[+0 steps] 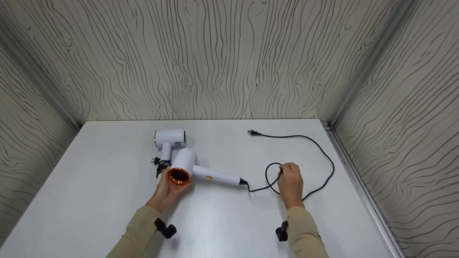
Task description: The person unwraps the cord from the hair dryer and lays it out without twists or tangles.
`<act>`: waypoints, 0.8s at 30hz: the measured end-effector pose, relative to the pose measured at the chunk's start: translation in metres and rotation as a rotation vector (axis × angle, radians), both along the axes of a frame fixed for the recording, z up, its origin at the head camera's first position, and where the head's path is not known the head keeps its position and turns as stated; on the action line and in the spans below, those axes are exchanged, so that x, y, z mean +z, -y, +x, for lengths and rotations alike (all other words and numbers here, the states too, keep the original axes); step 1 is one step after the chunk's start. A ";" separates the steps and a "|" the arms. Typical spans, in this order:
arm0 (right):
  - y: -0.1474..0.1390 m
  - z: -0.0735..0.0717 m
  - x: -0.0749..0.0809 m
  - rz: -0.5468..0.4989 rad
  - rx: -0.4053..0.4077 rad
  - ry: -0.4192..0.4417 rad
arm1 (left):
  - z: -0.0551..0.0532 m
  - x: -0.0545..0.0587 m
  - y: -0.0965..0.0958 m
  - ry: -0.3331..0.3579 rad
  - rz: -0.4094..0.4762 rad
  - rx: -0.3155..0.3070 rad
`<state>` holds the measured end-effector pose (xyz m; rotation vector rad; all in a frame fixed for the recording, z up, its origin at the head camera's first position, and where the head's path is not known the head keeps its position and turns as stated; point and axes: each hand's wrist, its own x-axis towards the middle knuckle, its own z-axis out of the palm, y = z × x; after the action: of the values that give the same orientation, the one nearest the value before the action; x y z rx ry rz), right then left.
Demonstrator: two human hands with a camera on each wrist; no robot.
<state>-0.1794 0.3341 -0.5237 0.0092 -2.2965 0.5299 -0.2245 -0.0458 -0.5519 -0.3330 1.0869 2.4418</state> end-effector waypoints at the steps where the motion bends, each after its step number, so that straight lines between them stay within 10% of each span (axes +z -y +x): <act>1: 0.000 0.000 0.000 0.000 -0.001 0.001 | 0.000 -0.001 0.000 0.006 0.010 0.002; 24: -0.001 -0.001 -0.004 0.048 0.018 -0.011 | -0.004 -0.009 -0.011 0.031 -0.047 0.012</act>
<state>-0.1808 0.3347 -0.5274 0.0566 -2.2995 0.4827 -0.2290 -0.0351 -0.5609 -0.3919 1.1343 2.4166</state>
